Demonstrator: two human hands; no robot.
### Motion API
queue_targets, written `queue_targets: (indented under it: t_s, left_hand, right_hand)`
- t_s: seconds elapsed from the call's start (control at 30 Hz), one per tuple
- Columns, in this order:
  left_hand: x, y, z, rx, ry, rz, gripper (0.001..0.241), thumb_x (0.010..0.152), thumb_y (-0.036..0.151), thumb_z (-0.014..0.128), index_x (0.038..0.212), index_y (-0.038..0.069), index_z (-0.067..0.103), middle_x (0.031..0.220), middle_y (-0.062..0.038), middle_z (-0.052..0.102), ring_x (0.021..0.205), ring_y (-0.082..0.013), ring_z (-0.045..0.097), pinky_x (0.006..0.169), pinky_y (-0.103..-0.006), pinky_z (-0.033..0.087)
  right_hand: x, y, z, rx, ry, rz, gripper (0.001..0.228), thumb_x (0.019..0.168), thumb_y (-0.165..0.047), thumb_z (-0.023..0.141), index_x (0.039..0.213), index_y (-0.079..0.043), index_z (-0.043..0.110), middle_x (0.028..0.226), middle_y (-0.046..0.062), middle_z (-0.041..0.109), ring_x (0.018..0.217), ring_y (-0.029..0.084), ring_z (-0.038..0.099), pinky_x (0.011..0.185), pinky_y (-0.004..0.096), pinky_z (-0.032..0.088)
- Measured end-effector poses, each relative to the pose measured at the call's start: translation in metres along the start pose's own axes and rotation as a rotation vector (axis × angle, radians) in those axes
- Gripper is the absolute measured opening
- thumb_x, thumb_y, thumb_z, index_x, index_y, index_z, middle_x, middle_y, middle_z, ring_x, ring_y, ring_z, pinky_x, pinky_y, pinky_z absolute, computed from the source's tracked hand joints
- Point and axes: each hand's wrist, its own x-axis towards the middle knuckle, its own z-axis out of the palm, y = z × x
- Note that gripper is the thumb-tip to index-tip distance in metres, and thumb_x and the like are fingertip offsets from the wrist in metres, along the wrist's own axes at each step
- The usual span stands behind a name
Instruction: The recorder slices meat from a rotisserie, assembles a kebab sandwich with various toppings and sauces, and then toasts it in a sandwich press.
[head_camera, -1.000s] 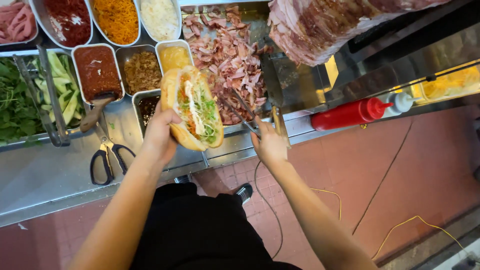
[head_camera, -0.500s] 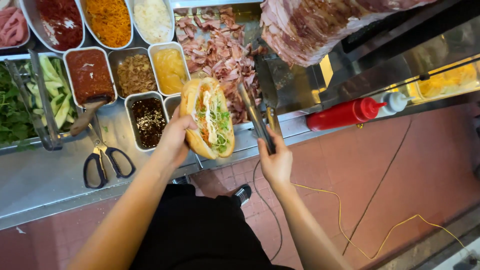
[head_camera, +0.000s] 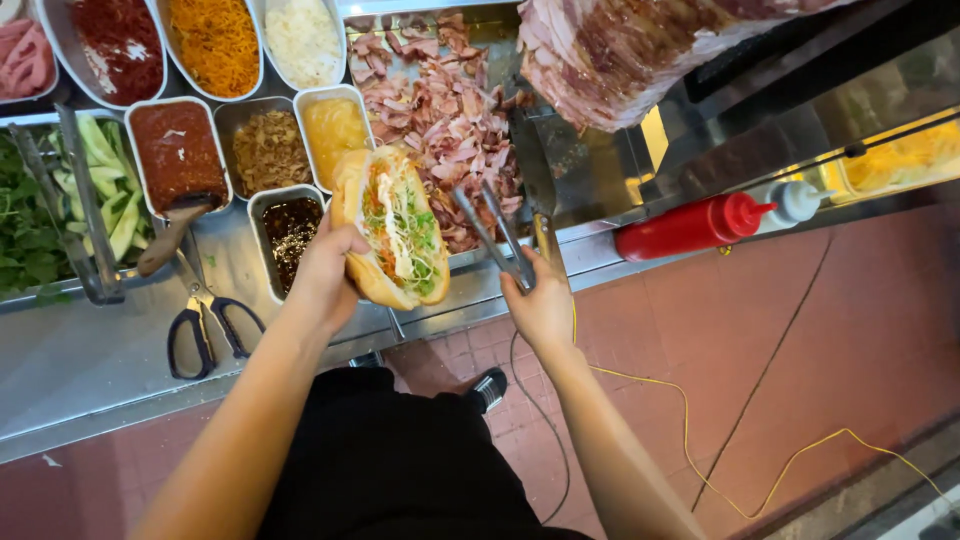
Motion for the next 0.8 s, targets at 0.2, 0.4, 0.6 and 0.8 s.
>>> queue_targets:
  t_s: [0.2,0.4,0.6,0.8]
  left_hand:
    - [-0.003,-0.001,-0.003,-0.013,-0.035,0.0,0.08,0.069,0.001,0.046,0.149,0.009,0.041,0.135,-0.009,0.061,0.126,-0.0257,0.058,0.11,-0.0379,0.045]
    - [-0.004,0.0,0.012,0.004,-0.07,-0.047,0.08,0.07,0.001,0.047,0.149,0.009,0.041,0.132,-0.01,0.061,0.123,-0.0262,0.059,0.108,-0.0403,0.047]
    - [0.014,-0.019,0.02,0.051,-0.069,-0.073,0.077,0.074,0.001,0.049,0.15,0.009,0.039,0.135,-0.012,0.059,0.123,-0.0266,0.059,0.108,-0.0411,0.047]
    - [0.047,-0.041,0.021,-0.036,-0.075,0.074,0.077,0.073,-0.004,0.048,0.148,0.005,0.039,0.137,-0.013,0.056,0.126,-0.0275,0.057,0.111,-0.0409,0.045]
  right_hand:
    - [-0.013,0.015,0.005,0.038,-0.002,-0.002,0.041,0.088,-0.024,0.074,0.126,-0.01,0.07,0.103,0.02,0.075,0.094,0.038,0.072,0.081,0.044,0.056]
    - [-0.028,0.024,0.01,0.212,0.04,0.075,0.041,0.091,-0.022,0.074,0.129,-0.009,0.07,0.102,0.017,0.077,0.094,0.027,0.076,0.082,0.037,0.057]
    - [-0.035,0.001,-0.023,0.575,0.046,0.062,0.039,0.096,-0.011,0.072,0.132,0.001,0.064,0.113,0.01,0.076,0.104,0.014,0.07,0.089,0.028,0.055]
    - [-0.047,-0.045,-0.077,0.704,-0.101,0.193,0.042,0.096,-0.004,0.072,0.138,0.002,0.066,0.107,0.012,0.075,0.092,0.014,0.059,0.079,0.028,0.047]
